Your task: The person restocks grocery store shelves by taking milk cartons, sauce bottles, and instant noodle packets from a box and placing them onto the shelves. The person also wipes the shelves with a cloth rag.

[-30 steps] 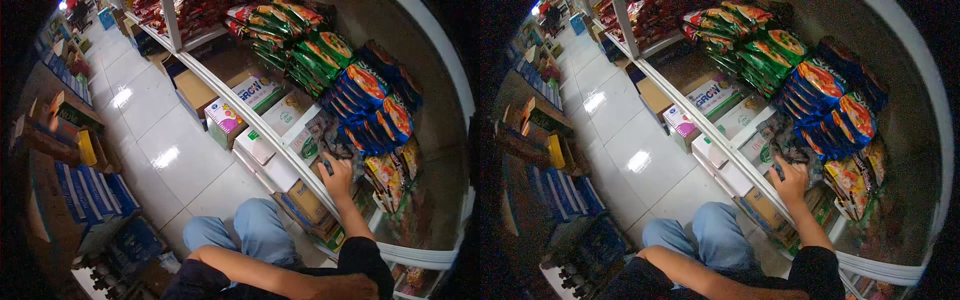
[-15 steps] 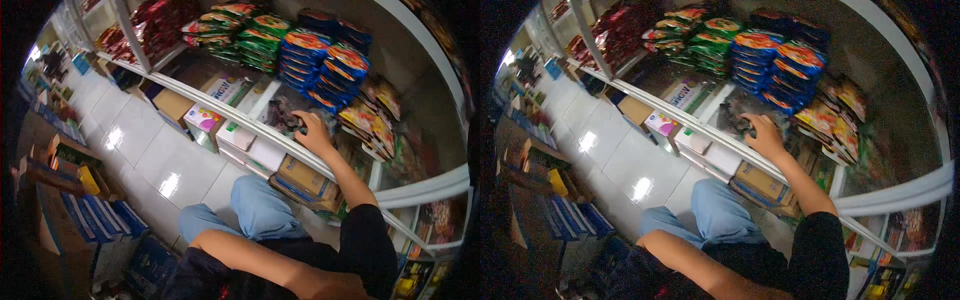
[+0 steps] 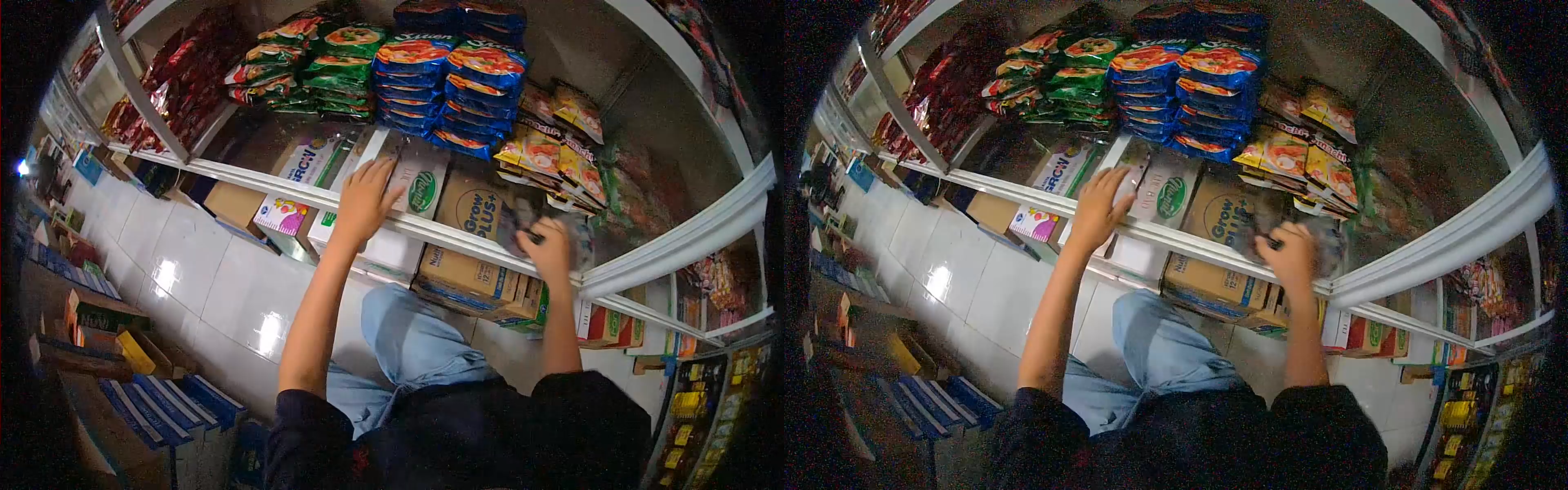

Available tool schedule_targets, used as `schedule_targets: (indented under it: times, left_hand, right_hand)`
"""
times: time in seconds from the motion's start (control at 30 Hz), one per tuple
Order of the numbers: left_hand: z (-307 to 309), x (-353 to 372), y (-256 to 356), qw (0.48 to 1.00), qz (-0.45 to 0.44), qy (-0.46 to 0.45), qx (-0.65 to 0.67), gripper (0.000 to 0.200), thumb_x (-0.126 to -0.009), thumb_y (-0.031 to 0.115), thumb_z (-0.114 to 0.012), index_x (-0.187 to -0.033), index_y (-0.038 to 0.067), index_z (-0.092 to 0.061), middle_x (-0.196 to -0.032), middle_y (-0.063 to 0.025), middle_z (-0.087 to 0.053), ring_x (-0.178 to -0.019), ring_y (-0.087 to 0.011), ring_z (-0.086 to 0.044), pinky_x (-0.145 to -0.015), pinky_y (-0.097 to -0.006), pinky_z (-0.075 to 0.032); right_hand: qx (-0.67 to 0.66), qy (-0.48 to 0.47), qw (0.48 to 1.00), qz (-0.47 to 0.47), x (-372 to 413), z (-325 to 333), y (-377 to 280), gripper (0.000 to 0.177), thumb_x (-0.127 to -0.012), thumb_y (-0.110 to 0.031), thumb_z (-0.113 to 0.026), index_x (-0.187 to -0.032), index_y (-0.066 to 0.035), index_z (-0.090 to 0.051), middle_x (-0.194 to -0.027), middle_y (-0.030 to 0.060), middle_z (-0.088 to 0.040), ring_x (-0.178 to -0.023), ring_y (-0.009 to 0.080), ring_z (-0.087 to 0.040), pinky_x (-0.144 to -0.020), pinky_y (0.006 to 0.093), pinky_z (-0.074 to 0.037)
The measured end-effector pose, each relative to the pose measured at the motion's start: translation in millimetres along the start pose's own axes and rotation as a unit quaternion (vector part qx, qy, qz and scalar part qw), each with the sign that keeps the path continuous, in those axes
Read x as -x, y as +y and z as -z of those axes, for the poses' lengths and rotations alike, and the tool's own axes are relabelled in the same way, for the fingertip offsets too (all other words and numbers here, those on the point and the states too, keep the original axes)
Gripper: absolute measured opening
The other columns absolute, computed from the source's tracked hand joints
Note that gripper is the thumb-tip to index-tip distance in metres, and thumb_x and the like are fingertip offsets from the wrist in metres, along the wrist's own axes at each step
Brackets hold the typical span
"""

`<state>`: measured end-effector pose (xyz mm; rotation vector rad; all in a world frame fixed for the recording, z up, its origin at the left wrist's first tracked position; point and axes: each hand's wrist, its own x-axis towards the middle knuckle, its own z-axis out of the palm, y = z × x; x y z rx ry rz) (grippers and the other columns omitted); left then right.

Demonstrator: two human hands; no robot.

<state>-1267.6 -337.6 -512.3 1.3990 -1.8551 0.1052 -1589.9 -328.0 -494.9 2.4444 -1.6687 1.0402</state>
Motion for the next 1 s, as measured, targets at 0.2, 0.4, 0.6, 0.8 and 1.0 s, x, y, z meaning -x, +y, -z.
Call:
schedule_targets:
  times: [0.2, 0.4, 0.6, 0.8, 1.0]
  left_hand:
    - [-16, 10, -5, 0.994, 0.035, -0.025, -0.1, 0.042, -0.082, 0.039, -0.047, -0.113, 0.013, -0.055, -0.124, -0.0116, -0.046, -0.116, -0.0261, -0.042, -0.098, -0.0429, -0.026]
    - [-15, 9, -5, 0.994, 0.034, -0.015, -0.098, 0.04, -0.081, 0.038, -0.049, -0.112, 0.013, -0.055, -0.122, -0.0113, -0.048, -0.115, -0.0258, -0.044, -0.097, -0.0422, -0.027]
    - [-13, 9, 1, 0.995, 0.043, 0.003, -0.086, 0.039, -0.08, 0.037, -0.052, -0.111, 0.013, -0.057, -0.12, -0.0102, -0.051, -0.113, -0.0252, -0.045, -0.097, -0.0416, -0.028]
    - [-13, 9, 3, 0.993, 0.081, -0.009, -0.085, 0.035, -0.081, 0.034, -0.052, -0.111, 0.016, -0.057, -0.122, -0.0067, -0.049, -0.117, -0.0217, -0.042, -0.098, -0.04, -0.025]
    - [-15, 10, -3, 0.994, 0.061, 0.011, -0.087, 0.035, -0.08, 0.031, -0.053, -0.109, 0.013, -0.057, -0.121, -0.0078, -0.05, -0.114, -0.0223, -0.045, -0.095, -0.04, -0.029]
  right_hand:
    - [-0.072, -0.078, 0.994, 0.025, -21, -32, -64, 0.024, -0.061, -0.019, -0.069, -0.078, -0.009, -0.056, -0.08, 0.0075, -0.054, -0.086, 0.0271, -0.05, -0.081, 0.0384, -0.035]
    - [0.233, 0.001, 0.968, -0.094, 19, 18, -7, 0.045, -0.066, -0.023, -0.066, -0.107, -0.01, -0.052, -0.122, 0.0161, -0.037, -0.116, 0.036, -0.03, -0.097, 0.0464, -0.024]
    - [0.116, -0.059, 0.977, -0.17, 10, 9, -16, 0.048, -0.071, -0.02, -0.062, -0.114, -0.002, -0.047, -0.119, 0.0236, -0.04, -0.113, 0.0384, -0.036, -0.095, 0.0447, -0.03]
    - [0.031, -0.109, 0.994, -0.011, -25, -55, -101, 0.056, -0.067, -0.017, -0.068, -0.116, -0.004, -0.045, -0.12, 0.022, -0.039, -0.116, 0.0405, -0.033, -0.097, 0.0461, -0.031]
    - [-0.096, -0.213, 0.972, 0.029, -24, -33, -56, 0.056, -0.068, -0.014, -0.067, -0.119, -0.011, -0.045, -0.131, 0.0138, -0.033, -0.119, 0.037, -0.031, -0.099, 0.0438, -0.028]
